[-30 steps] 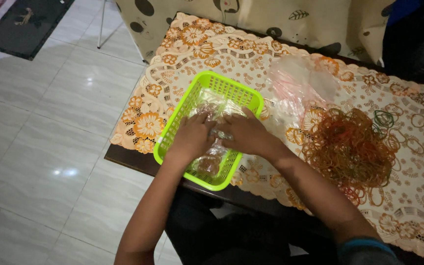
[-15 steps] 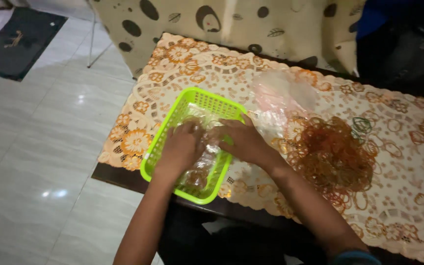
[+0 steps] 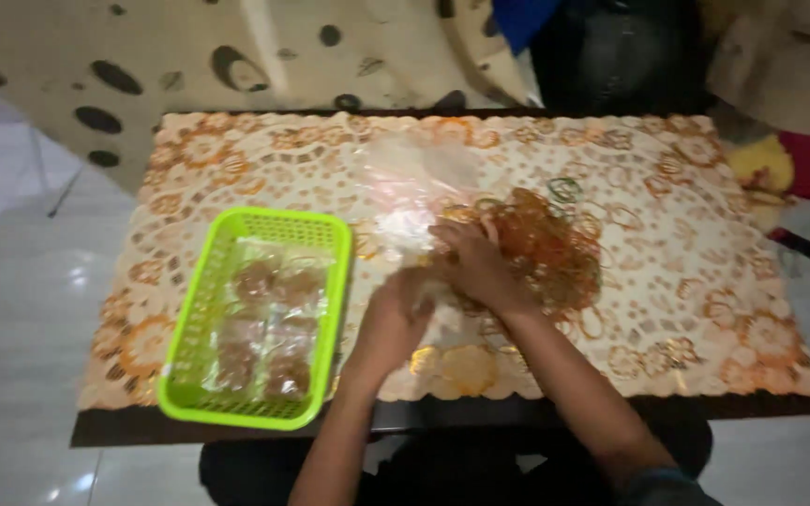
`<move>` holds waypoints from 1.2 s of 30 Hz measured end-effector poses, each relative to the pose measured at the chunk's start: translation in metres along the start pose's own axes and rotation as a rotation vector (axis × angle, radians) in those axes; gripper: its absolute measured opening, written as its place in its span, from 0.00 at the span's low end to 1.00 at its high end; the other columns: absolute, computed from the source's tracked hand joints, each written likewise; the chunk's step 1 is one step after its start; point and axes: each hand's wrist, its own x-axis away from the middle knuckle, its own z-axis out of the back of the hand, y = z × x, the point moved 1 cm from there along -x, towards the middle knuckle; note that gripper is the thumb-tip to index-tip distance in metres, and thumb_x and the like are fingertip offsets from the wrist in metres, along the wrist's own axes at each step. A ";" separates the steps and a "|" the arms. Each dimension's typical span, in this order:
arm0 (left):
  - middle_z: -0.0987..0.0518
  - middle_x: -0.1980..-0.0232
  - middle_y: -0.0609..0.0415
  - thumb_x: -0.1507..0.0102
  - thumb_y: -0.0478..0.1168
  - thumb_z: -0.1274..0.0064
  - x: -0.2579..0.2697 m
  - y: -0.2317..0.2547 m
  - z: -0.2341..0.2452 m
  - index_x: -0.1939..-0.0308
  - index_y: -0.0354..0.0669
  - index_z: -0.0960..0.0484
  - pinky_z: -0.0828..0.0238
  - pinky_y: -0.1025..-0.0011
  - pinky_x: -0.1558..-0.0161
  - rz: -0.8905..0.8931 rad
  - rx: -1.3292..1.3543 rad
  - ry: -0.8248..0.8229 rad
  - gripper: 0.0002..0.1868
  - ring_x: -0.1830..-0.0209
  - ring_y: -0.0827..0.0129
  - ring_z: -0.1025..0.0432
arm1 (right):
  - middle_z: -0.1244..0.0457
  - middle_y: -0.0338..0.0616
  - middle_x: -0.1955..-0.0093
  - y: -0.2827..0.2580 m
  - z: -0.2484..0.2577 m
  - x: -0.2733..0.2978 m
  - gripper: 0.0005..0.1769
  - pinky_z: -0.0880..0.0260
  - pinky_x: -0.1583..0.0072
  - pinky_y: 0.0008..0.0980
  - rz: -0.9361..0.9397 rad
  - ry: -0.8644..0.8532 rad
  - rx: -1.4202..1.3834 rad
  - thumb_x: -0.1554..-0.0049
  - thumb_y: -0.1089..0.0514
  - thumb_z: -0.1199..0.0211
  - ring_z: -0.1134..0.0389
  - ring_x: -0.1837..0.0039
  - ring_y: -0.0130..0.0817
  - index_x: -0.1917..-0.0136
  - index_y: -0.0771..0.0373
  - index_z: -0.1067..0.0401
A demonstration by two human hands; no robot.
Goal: Packing rubber bands into small plastic bags and placing them in a basket
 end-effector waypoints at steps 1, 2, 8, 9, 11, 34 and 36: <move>0.22 0.47 0.32 0.38 0.42 0.45 -0.015 -0.022 -0.014 0.40 0.40 0.23 0.33 0.35 0.49 -0.013 0.005 -0.012 0.22 0.48 0.29 0.28 | 0.39 0.38 0.26 0.009 -0.002 0.000 0.29 0.73 0.21 0.57 -0.014 0.010 0.005 0.41 0.40 0.40 0.42 0.22 0.38 0.29 0.46 0.33; 0.21 0.45 0.37 0.36 0.43 0.47 -0.029 -0.044 -0.028 0.38 0.44 0.23 0.31 0.38 0.48 -0.023 -0.114 0.018 0.21 0.45 0.35 0.27 | 0.38 0.37 0.27 0.017 -0.005 0.003 0.28 0.73 0.21 0.57 -0.035 0.027 0.000 0.41 0.41 0.40 0.42 0.23 0.37 0.29 0.44 0.32; 0.23 0.40 0.47 0.35 0.54 0.46 -0.079 -0.064 -0.056 0.36 0.48 0.22 0.31 0.45 0.46 0.059 -0.496 0.141 0.26 0.41 0.50 0.27 | 0.34 0.40 0.31 0.027 -0.014 0.005 0.23 0.67 0.21 0.59 -0.013 0.122 -0.019 0.41 0.45 0.40 0.38 0.25 0.39 0.33 0.47 0.29; 0.24 0.40 0.47 0.34 0.56 0.47 -0.083 -0.063 -0.058 0.35 0.46 0.23 0.32 0.48 0.44 0.091 -0.526 0.141 0.28 0.40 0.51 0.28 | 0.34 0.41 0.31 0.027 -0.016 0.004 0.23 0.65 0.21 0.59 0.002 0.137 0.015 0.41 0.45 0.40 0.38 0.25 0.38 0.34 0.49 0.28; 0.24 0.42 0.48 0.33 0.59 0.48 -0.083 -0.070 -0.069 0.39 0.46 0.21 0.34 0.48 0.43 0.080 -0.540 0.163 0.26 0.40 0.52 0.29 | 0.34 0.41 0.31 0.027 -0.017 0.010 0.23 0.66 0.21 0.59 0.026 0.150 0.011 0.41 0.47 0.39 0.39 0.25 0.38 0.34 0.50 0.28; 0.24 0.40 0.53 0.40 0.55 0.39 -0.073 -0.086 -0.069 0.44 0.52 0.16 0.48 0.43 0.32 0.028 -0.466 0.078 0.23 0.34 0.58 0.35 | 0.30 0.30 0.46 0.016 -0.024 0.027 0.11 0.70 0.22 0.61 0.064 0.334 0.112 0.41 0.44 0.38 0.35 0.33 0.29 0.47 0.43 0.22; 0.22 0.44 0.56 0.38 0.52 0.41 -0.073 -0.088 -0.072 0.49 0.55 0.14 0.49 0.45 0.32 0.035 -0.443 0.109 0.16 0.37 0.59 0.34 | 0.29 0.29 0.49 0.013 -0.020 0.029 0.10 0.67 0.23 0.59 0.100 0.428 0.120 0.41 0.45 0.38 0.33 0.38 0.30 0.48 0.43 0.21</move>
